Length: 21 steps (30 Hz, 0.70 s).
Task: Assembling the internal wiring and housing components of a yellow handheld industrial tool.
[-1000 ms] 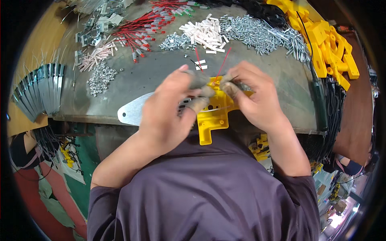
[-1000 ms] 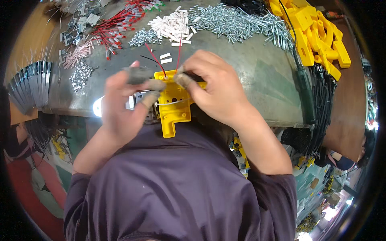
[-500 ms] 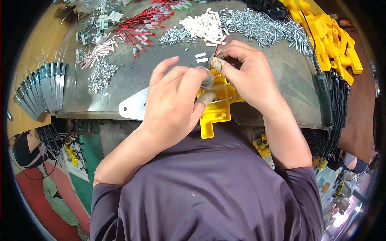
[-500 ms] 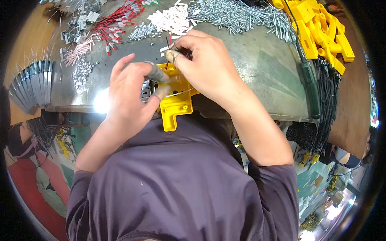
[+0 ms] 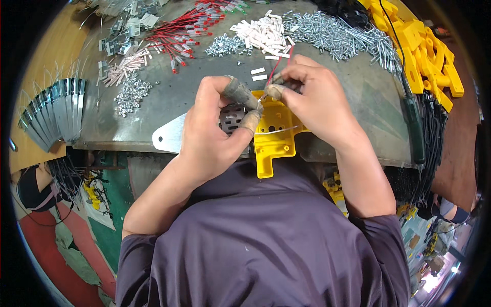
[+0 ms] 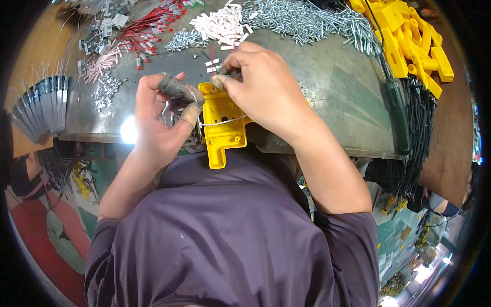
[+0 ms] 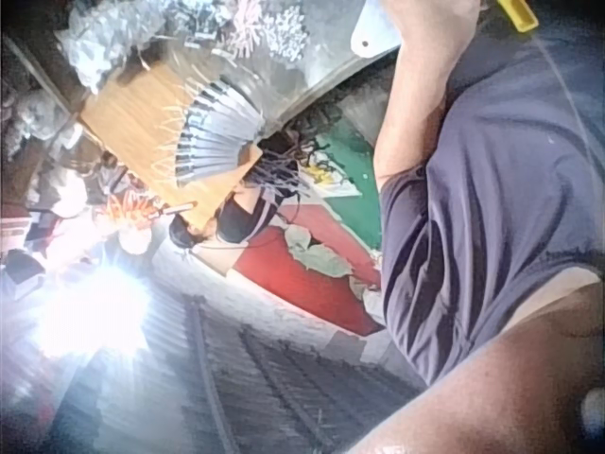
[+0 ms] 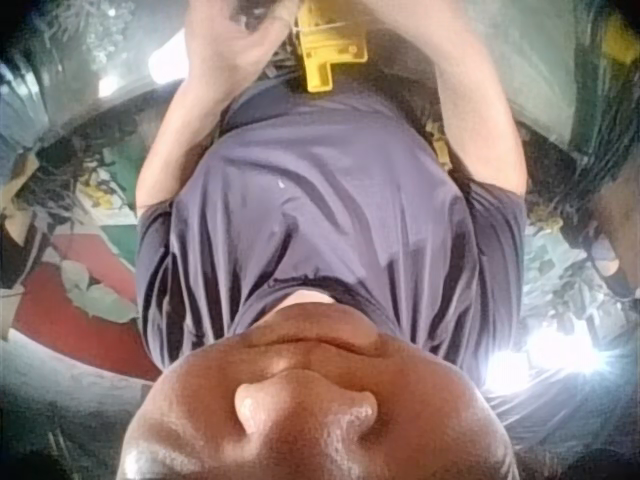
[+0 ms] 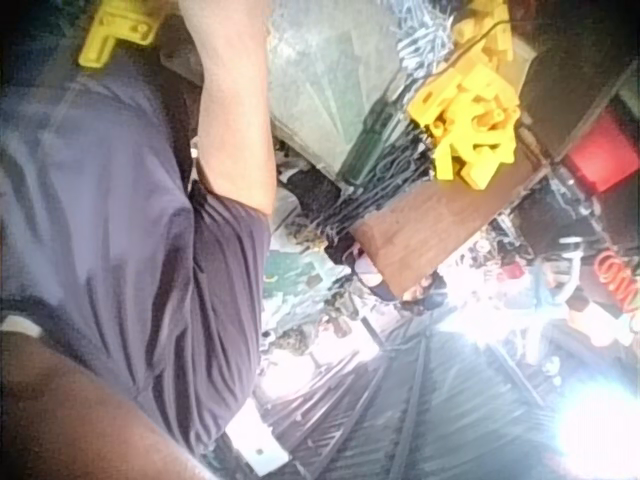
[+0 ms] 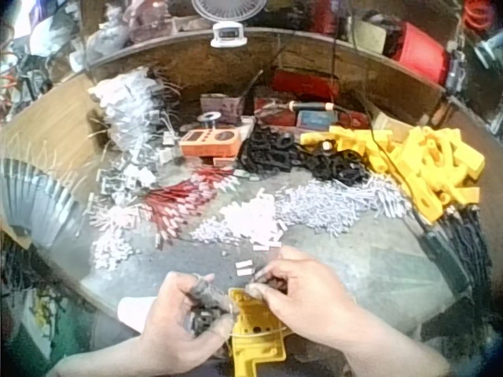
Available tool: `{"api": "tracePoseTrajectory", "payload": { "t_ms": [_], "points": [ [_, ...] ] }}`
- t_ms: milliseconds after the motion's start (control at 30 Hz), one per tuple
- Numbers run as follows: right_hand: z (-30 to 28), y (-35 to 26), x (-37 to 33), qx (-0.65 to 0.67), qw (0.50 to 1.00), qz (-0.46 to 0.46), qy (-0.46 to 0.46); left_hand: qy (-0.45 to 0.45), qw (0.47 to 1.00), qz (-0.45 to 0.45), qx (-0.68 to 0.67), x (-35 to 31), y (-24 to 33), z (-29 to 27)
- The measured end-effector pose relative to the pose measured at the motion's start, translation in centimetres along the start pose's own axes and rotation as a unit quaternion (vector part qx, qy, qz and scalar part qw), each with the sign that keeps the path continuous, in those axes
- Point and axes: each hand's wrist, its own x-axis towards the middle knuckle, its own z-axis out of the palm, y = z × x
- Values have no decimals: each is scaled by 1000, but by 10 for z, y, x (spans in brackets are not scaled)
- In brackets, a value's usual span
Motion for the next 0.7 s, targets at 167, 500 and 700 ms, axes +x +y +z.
{"api": "tracePoseTrajectory", "payload": {
  "t_ms": [167, 500, 700],
  "points": [
    [-7, -7, -5, 53, 998, 3, 18, 11, 998, 20, -56, 2, -3, 1],
    [4, -10, -10, 367, 926, 44, -83, 78, 949, -97, -289, 11, 5, 3],
    [6, -10, -9, 305, 947, 60, -79, 91, 938, -110, -317, 13, 7, 4]
  ]
}}
